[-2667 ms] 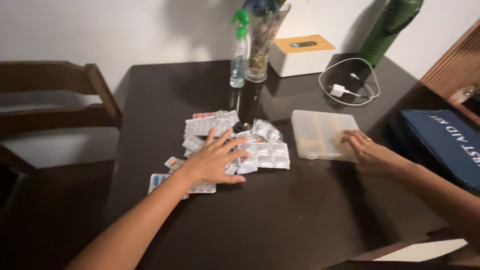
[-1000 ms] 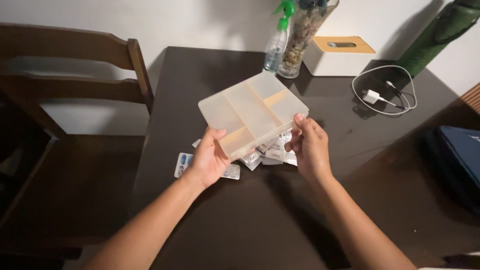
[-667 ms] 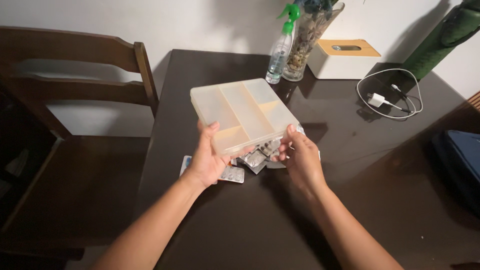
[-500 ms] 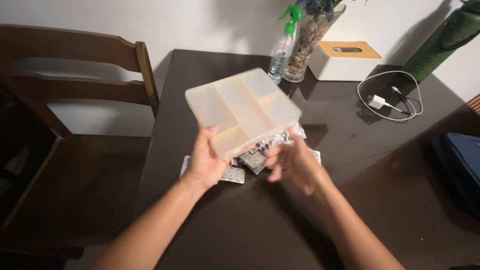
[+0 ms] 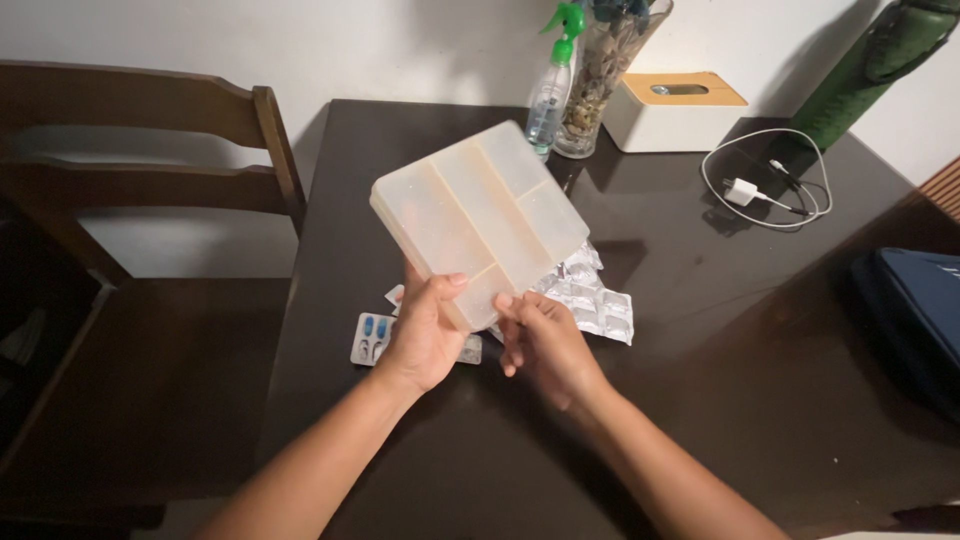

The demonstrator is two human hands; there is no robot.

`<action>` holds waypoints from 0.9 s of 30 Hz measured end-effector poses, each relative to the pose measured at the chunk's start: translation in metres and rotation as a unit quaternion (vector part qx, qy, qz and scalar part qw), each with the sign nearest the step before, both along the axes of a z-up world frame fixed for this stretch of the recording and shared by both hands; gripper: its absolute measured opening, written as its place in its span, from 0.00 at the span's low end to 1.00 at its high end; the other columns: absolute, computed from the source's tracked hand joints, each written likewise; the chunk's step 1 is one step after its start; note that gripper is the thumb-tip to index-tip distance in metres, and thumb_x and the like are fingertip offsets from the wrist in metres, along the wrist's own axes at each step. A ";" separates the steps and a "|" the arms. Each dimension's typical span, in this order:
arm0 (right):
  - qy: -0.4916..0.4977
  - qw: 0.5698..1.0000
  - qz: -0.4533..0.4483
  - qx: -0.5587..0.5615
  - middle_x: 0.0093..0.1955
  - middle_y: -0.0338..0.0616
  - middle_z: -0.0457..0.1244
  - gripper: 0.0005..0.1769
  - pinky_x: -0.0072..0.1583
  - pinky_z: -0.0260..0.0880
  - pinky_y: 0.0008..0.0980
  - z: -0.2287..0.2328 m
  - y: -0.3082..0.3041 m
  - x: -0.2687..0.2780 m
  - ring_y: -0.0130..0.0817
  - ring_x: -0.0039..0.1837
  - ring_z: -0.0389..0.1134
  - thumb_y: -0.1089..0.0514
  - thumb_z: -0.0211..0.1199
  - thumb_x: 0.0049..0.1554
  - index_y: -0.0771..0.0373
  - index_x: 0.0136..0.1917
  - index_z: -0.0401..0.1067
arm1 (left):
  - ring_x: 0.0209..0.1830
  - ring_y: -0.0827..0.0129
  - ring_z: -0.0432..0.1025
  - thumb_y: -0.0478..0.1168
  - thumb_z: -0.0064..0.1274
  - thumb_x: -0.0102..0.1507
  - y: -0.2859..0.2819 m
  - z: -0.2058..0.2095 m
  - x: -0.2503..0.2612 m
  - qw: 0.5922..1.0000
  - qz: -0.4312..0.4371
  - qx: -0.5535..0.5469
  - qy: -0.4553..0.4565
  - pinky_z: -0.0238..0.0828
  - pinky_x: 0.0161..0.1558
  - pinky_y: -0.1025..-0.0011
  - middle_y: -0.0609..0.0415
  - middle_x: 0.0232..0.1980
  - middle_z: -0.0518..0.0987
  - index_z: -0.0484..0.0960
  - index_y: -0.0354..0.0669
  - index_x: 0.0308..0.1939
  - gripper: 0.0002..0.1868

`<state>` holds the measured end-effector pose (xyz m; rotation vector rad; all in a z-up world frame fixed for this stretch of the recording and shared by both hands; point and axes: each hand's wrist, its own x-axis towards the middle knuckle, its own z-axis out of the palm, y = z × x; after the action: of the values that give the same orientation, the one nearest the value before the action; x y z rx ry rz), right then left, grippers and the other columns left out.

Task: The person empties a blue first-aid kit onto a table, then opens a compartmentalized pill organizer. They sort various blister packs and individually wrapped items by type and color, placing them into the organizer's compartments. The person also unwraps small packets and arranges the contents on the table.

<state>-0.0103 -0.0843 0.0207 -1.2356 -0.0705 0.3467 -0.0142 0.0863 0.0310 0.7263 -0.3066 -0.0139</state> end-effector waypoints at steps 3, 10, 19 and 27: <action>-0.008 0.999 -0.037 0.016 0.27 0.36 0.53 0.21 0.29 0.62 0.32 -0.004 0.002 -0.002 0.29 0.25 0.57 0.45 0.66 0.59 0.59 0.35 0.63 | 0.68 0.54 0.67 0.40 0.50 0.65 -0.004 0.002 -0.001 0.999 -0.023 -0.029 -0.008 0.72 0.62 0.49 0.43 0.69 0.66 0.45 0.47 0.78 0.41; -0.014 0.998 -0.046 0.028 0.28 0.37 0.56 0.24 0.30 0.64 0.34 0.030 -0.021 0.007 0.30 0.27 0.61 0.41 0.62 0.60 0.63 0.36 0.68 | 0.72 0.53 0.63 0.36 0.57 0.63 -0.012 0.022 -0.006 0.997 -0.041 0.038 -0.050 0.71 0.63 0.42 0.52 0.79 0.55 0.19 0.79 0.76 0.62; -0.080 0.994 -0.072 -0.022 0.26 0.38 0.56 0.20 0.30 0.63 0.32 0.050 -0.050 -0.001 0.30 0.25 0.60 0.44 0.64 0.58 0.62 0.36 0.69 | 0.75 0.52 0.61 0.29 0.54 0.59 -0.034 0.037 -0.008 0.989 -0.079 0.079 -0.095 0.70 0.67 0.43 0.45 0.76 0.55 0.20 0.72 0.78 0.63; -0.034 0.989 -0.139 -0.038 0.26 0.35 0.55 0.23 0.29 0.61 0.31 0.043 -0.137 -0.007 0.29 0.26 0.59 0.41 0.64 0.59 0.60 0.34 0.67 | 0.71 0.52 0.63 0.28 0.53 0.56 -0.109 0.035 0.023 0.982 -0.168 0.069 -0.056 0.71 0.62 0.48 0.44 0.74 0.57 0.20 0.73 0.77 0.65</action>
<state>-0.0172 -0.2213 0.0639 -1.3133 0.0577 0.0652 0.0086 -0.0227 0.0664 0.8063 -0.5369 -0.3187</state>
